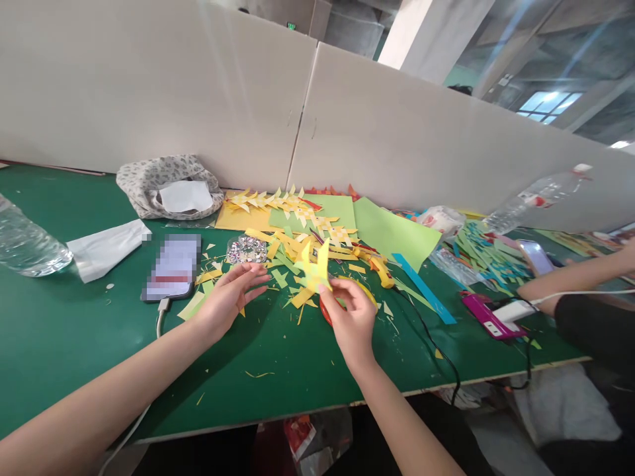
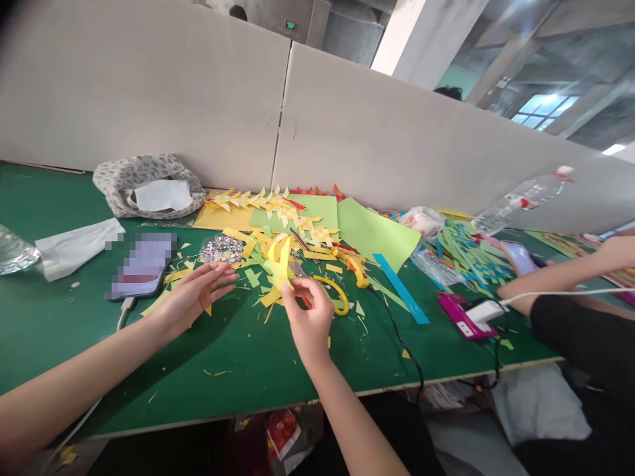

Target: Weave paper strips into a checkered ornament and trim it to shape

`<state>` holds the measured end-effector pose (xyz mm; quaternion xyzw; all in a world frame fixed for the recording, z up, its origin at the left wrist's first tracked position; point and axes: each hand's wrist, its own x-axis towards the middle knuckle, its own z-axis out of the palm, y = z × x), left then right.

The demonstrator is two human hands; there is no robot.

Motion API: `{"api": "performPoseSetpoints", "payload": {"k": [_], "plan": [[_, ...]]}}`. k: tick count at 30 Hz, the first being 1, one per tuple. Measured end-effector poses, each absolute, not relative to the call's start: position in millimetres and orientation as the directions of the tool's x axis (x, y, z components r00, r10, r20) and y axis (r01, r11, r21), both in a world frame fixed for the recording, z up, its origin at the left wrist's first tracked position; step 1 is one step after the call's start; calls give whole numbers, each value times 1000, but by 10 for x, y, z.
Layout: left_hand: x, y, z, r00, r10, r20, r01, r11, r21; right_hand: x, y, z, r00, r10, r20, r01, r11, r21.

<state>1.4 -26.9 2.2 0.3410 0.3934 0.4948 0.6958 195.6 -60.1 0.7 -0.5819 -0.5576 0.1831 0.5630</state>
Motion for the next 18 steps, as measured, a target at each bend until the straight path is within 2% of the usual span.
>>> {"api": "performPoseSetpoints", "payload": {"k": [1,3,5,6,8,9,12,15,18], "plan": [[24,-285,27,239,948,-209,-403,292,867,1966,-611,21,319,795,517,533,301,-791],[58,-335,37,401,893,-206,-322,348,881,1945,-646,39,186,717,672,681,399,-614],[98,-389,41,548,813,-198,-250,385,888,1874,-694,44,-57,710,702,711,523,-471],[114,-408,39,564,802,-195,-236,383,893,1832,-719,46,-176,723,668,681,580,-448],[126,-421,34,522,821,-231,-223,393,892,1771,-756,55,-298,742,600,603,634,-485],[122,-416,34,491,832,-257,-223,405,887,1762,-764,62,-290,754,590,577,629,-521],[89,-382,54,470,827,-309,-212,445,870,1822,-736,80,-31,823,567,546,489,-680],[67,-368,88,547,776,-314,-142,456,879,1923,-664,73,160,930,329,372,252,-893],[75,-387,105,617,723,-311,-49,430,901,1951,-622,71,104,992,74,107,62,-992]]}}
